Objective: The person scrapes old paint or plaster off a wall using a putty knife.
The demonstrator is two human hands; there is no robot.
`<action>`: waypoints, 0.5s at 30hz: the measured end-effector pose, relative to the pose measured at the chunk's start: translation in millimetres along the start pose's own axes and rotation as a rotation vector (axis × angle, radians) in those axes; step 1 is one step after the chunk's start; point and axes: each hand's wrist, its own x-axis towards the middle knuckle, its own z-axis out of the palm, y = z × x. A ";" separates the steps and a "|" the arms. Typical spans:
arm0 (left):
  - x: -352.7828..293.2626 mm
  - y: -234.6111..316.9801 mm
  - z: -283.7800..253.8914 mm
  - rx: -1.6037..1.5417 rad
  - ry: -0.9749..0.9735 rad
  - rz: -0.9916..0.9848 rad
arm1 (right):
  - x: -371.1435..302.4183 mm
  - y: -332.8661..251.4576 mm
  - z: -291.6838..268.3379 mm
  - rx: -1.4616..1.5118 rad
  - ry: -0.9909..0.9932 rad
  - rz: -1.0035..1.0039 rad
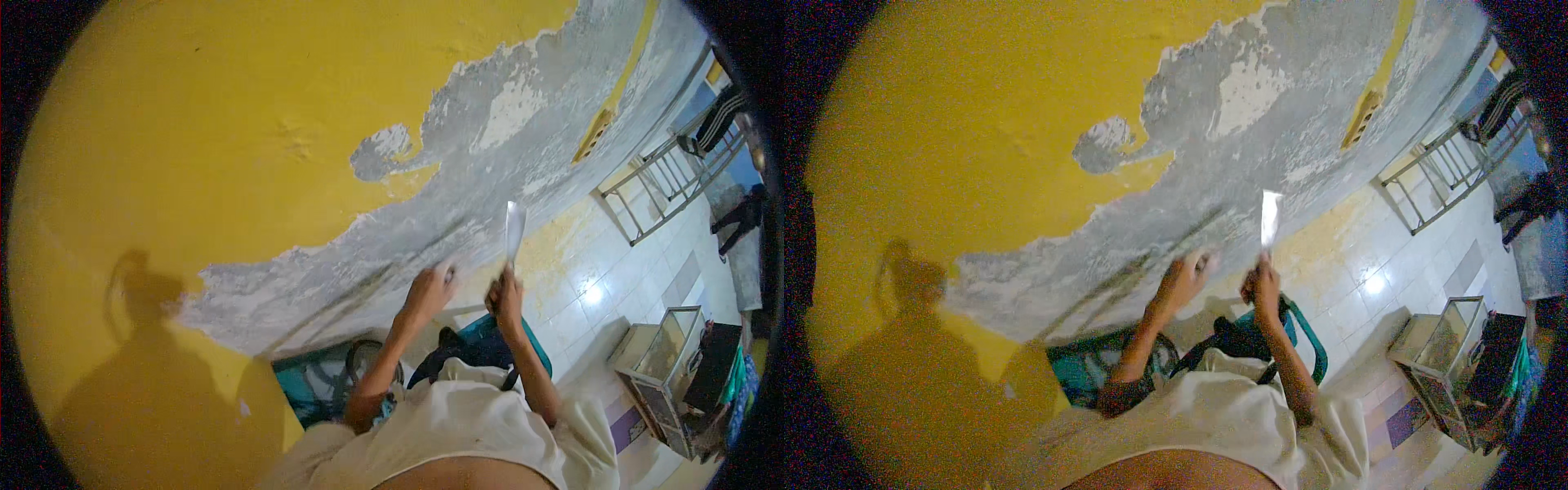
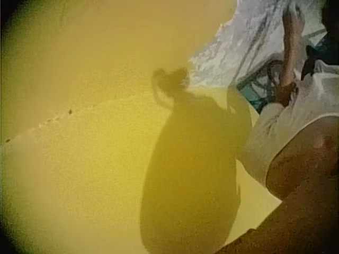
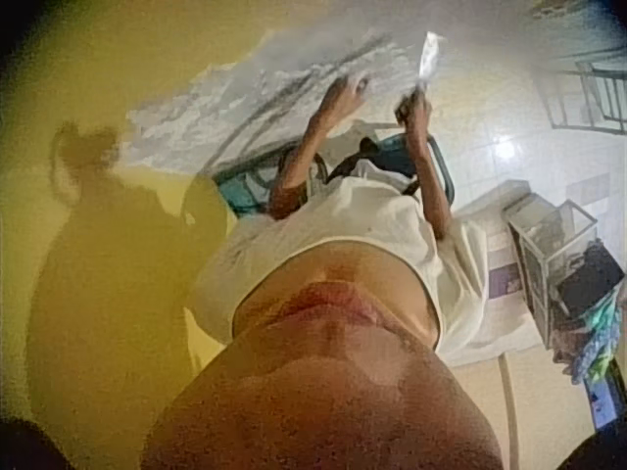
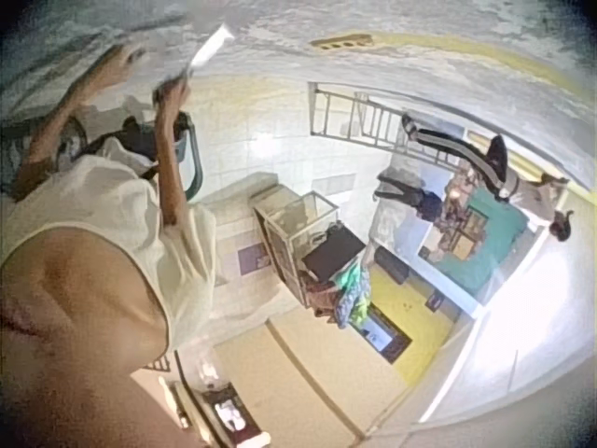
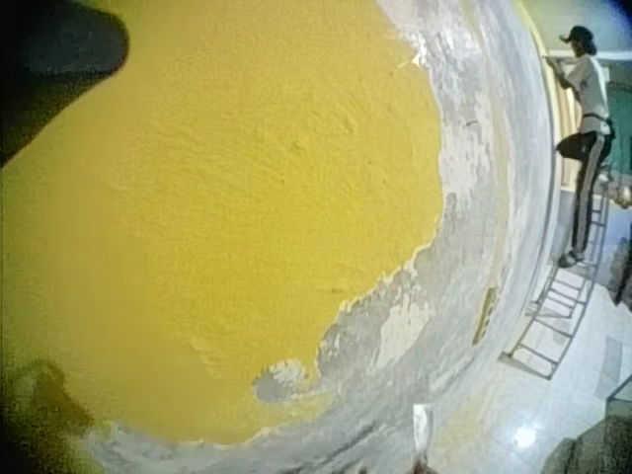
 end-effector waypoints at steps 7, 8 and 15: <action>-23.9 5.9 -55.6 -0.008 0.766 0.345 | -49.0 62.4 -143.2 0.444 0.397 0.300; -18.6 8.9 -63.0 -0.019 0.757 0.351 | -46.8 61.5 -139.6 0.445 0.410 0.293; 28.6 -28.2 -83.7 0.541 0.996 0.962 | -39.0 20.1 -4.3 -0.085 0.276 -0.070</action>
